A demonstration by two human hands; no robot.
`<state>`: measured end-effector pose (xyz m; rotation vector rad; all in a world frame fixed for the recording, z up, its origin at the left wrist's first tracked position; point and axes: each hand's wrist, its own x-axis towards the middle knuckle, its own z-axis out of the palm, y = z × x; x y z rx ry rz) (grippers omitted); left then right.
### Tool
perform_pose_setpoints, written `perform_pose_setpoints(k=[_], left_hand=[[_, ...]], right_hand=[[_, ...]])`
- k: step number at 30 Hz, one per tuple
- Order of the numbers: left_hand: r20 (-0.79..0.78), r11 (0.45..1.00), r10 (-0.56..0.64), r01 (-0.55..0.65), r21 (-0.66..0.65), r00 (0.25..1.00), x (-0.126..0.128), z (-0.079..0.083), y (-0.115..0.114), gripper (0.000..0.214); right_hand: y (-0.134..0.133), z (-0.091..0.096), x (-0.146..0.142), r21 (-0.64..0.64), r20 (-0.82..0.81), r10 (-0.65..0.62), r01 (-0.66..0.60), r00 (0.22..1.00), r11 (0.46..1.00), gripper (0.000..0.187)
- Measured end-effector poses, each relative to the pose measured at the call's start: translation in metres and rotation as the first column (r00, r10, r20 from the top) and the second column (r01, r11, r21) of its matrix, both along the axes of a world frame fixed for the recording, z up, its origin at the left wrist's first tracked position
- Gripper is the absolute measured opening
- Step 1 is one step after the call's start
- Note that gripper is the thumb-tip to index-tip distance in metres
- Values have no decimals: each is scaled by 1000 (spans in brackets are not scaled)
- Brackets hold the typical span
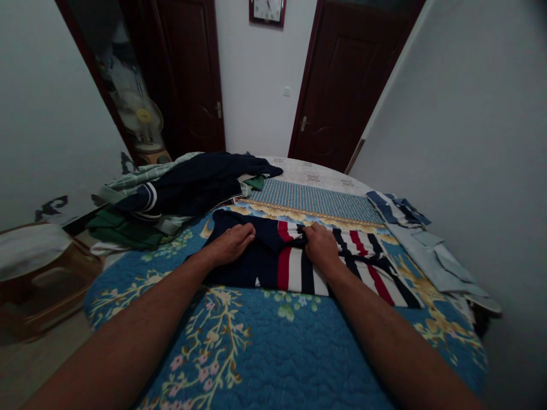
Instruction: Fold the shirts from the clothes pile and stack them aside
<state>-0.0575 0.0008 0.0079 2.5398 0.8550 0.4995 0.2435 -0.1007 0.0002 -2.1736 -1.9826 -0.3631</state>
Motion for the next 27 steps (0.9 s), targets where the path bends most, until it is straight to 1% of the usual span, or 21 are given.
perform_pose_setpoints(k=[2,4,6,8,11,12,14,15,17,19,21,22,24,27], left_hand=[[-11,1000,-9,9,-9,1000,-1,0,1,22],[-15,1000,-11,11,-13,1000,-1,1,0,22],[-16,1000,-2,2,-2,1000,-1,3,-2,22],[-22,999,2,-1,38,1000,-1,6,-5,25],[-68,984,-37,49,172,997,2,8,-10,50],[-92,973,-46,65,222,995,4,8,-12,50],[-141,952,-22,64,299,990,8,7,-13,33],[-149,947,13,36,318,989,10,6,-13,25],[-109,946,108,-69,316,988,12,3,-10,23],[-18,945,205,-193,263,979,11,-1,-5,23],[45,943,263,-267,198,964,7,-3,0,20],[54,946,271,-276,171,961,4,-4,2,19],[36,959,248,-251,133,968,0,-1,3,20],[-31,976,161,-155,152,986,-3,8,-4,34]], right_hand=[[-2,0,10,-3,17,-18,18,1000,1000,30],[-8,0,21,-3,11,8,-8,1000,1000,35],[-16,1,28,14,-2,81,-81,997,997,41],[-24,2,30,45,-6,173,-173,985,984,43],[-29,1,27,52,-1,269,-268,963,962,27],[-29,0,25,45,0,280,-279,960,959,23],[-27,-1,22,27,1,278,-278,961,960,21],[-26,-2,21,19,1,272,-272,962,962,21],[-25,-3,20,3,-3,258,-258,966,966,21],[-25,-2,20,-18,-7,243,-243,970,970,21],[-26,-1,20,-36,-8,231,-231,973,972,22],[-27,0,20,-44,-9,226,-226,974,973,22],[-28,1,19,-56,-14,219,-219,976,974,24],[-28,1,20,-60,-32,219,-221,975,973,24]])
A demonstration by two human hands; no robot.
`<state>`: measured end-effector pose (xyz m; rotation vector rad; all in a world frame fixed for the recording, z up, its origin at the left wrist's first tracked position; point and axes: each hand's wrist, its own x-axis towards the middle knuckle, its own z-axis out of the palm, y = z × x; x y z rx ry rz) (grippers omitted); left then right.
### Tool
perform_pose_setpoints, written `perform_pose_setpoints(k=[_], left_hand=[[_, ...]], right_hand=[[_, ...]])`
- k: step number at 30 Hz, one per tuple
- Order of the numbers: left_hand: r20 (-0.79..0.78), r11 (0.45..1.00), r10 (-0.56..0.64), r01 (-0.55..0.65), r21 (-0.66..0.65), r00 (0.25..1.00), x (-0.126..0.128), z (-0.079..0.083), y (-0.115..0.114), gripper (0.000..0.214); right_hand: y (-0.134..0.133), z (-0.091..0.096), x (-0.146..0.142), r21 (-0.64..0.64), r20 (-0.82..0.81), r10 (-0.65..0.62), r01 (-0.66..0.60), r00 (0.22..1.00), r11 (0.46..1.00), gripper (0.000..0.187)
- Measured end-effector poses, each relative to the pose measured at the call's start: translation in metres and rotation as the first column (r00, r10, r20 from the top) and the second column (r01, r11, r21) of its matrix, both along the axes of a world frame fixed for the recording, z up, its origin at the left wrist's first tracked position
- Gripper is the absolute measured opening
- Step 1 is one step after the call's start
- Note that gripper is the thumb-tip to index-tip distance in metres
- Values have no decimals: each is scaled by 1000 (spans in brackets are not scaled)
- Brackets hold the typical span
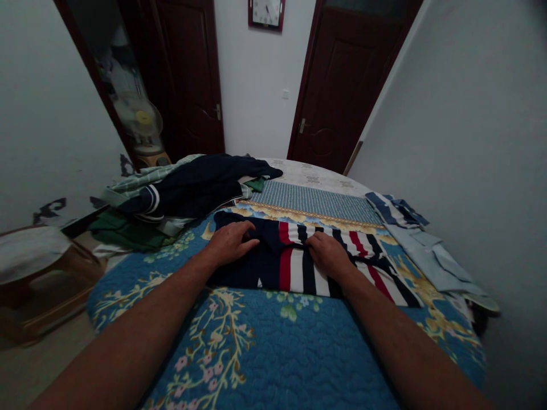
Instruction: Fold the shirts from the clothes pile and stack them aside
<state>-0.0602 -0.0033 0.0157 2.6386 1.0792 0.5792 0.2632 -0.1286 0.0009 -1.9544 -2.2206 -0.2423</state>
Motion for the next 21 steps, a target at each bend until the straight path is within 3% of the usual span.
perform_pose_setpoints(k=[3,8,11,16,19,21], left_hand=[[-115,993,-98,104,50,989,2,9,-12,44],[-226,983,-184,177,-50,957,2,15,-21,15],[-212,986,-144,123,-110,967,-5,20,-15,12],[-52,991,132,-132,5,990,-12,20,-2,22],[14,995,90,-91,47,996,-6,13,-4,28],[-68,999,13,-10,54,998,0,10,-11,39]], right_hand=[[1,-3,3,7,-26,14,-14,1000,1000,23],[1,-6,8,19,-40,80,-80,996,997,20],[-2,-2,8,-2,-33,102,-102,994,995,16],[-2,0,5,3,-75,114,-115,991,993,17],[0,-2,6,27,-91,71,-69,993,997,20],[1,-4,7,29,-94,42,-40,995,999,21]])
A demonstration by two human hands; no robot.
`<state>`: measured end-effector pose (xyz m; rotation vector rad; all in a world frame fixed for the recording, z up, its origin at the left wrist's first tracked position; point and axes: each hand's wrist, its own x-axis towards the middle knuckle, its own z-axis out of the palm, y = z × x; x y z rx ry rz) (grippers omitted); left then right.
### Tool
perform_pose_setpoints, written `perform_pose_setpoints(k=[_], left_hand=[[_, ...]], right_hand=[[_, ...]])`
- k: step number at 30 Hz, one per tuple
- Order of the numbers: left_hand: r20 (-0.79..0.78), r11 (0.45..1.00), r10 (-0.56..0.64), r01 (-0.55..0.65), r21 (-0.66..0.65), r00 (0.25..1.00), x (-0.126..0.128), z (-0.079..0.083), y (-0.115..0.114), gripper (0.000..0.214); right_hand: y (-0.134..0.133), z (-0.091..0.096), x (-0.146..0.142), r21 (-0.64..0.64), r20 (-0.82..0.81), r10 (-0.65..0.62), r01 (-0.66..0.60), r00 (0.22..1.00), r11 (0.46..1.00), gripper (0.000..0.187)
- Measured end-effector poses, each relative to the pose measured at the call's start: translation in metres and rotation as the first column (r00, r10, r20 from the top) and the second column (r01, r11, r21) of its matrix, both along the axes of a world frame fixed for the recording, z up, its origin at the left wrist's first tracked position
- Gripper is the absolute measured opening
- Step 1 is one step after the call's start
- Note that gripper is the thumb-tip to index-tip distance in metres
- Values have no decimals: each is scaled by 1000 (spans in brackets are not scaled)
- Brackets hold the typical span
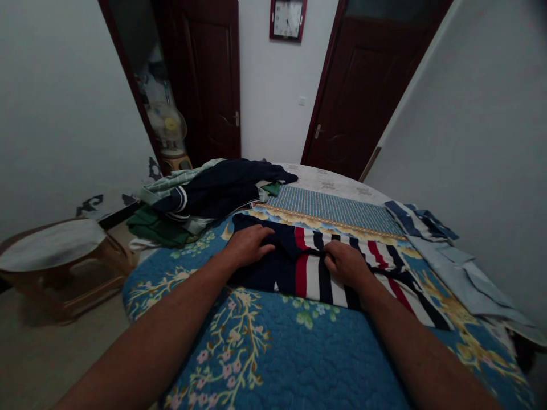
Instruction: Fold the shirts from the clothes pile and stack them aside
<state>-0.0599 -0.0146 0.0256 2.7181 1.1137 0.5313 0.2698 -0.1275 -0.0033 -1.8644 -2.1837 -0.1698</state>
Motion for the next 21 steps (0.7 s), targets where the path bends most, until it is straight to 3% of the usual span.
perform_pose_setpoints(k=[2,5,9,11,13,17,21], left_hand=[[-126,1000,-31,31,3,992,7,-1,-9,40],[-233,999,-49,49,-3,971,15,1,-17,21],[-230,994,-103,94,-50,968,11,7,-18,27],[-186,997,-58,47,-64,981,6,8,-15,28],[-112,997,31,-38,-65,993,3,9,-10,28],[30,993,115,-113,-43,993,12,11,5,25],[-13,993,103,-104,-53,995,37,12,20,35]], right_hand=[[0,-2,2,-6,-8,5,-5,1000,1000,22],[-2,-4,4,-17,-27,72,-72,997,997,22],[-4,-6,8,-19,-101,151,-154,983,988,21],[-4,-7,9,-14,-161,149,-153,976,988,24],[-2,-10,10,-5,-200,82,-85,976,996,29],[3,-15,8,22,-148,-192,197,970,980,30],[5,-17,4,1,-75,-249,250,966,968,25]])
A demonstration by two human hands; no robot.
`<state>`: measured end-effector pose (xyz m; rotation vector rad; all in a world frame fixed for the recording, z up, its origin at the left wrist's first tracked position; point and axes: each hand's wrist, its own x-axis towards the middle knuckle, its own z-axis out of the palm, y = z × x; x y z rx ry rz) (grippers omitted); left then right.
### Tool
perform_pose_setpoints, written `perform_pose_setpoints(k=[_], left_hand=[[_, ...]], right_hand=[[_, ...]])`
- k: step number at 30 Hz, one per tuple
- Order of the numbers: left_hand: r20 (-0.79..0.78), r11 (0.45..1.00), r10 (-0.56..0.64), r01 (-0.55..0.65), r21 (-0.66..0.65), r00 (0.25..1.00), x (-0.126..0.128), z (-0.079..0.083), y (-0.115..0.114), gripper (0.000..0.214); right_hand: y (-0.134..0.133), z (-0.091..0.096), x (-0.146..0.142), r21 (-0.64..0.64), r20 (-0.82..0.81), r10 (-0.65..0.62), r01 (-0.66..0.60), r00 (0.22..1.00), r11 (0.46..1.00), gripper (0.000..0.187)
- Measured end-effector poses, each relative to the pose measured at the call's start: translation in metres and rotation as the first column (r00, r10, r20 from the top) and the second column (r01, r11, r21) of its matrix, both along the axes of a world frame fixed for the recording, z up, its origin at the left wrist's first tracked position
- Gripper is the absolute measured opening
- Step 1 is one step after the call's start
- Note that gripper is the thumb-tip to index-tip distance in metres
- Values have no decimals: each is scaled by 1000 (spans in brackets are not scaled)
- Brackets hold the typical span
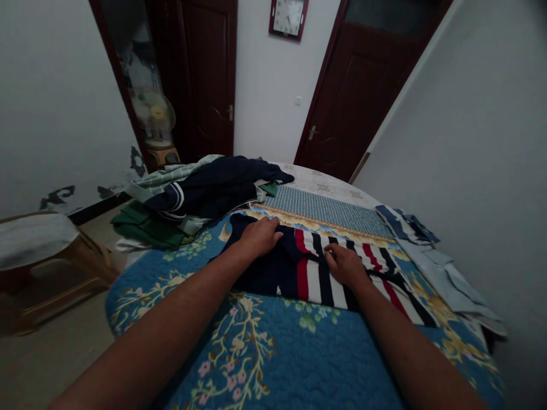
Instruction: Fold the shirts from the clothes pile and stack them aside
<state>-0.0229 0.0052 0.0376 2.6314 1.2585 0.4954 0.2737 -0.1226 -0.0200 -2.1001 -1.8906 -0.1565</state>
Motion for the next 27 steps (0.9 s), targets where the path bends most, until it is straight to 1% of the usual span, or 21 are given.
perform_pose_setpoints(k=[2,4,7,9,10,12,15,17,19,21,23,25,27], left_hand=[[-26,1000,-16,16,-17,1000,13,-4,4,48],[-48,999,-23,20,-50,999,23,-12,7,64],[-63,994,-7,0,-108,998,26,-32,11,90],[-50,992,14,-20,-127,999,24,-44,15,103],[-42,991,22,-28,-131,999,23,-48,17,108],[-37,990,35,-40,-139,999,21,-54,20,117],[-41,990,38,-43,-137,998,22,-53,20,120],[-36,989,32,-37,-143,999,20,-50,20,112],[-17,991,49,-51,-125,999,14,-45,23,92],[7,995,95,-95,-41,995,4,-42,29,65],[7,986,152,-152,69,988,-10,-40,39,46],[-33,972,209,-203,121,977,-23,-39,49,35],[-87,964,247,-235,129,965,-32,-39,58,30]], right_hand=[[-1,2,-3,0,18,-2,2,1000,1000,25],[-1,4,-5,1,38,-10,10,999,1000,25],[-3,6,-7,-8,52,-22,22,998,1000,24],[-3,5,-7,-1,45,-23,23,999,1000,24],[-4,5,-7,19,40,-18,18,999,1000,24],[-4,4,-9,97,34,2,-6,999,995,25],[1,9,-18,244,15,71,-72,997,967,27],[11,13,-31,301,-15,140,-129,990,945,29],[25,17,-46,313,-52,210,-183,976,932,33],[39,18,-62,294,-87,268,-232,960,927,37],[52,16,-74,259,-120,314,-276,942,926,40],[60,11,-82,214,-140,344,-311,928,926,41],[64,6,-85,166,-141,350,-327,926,930,42]])
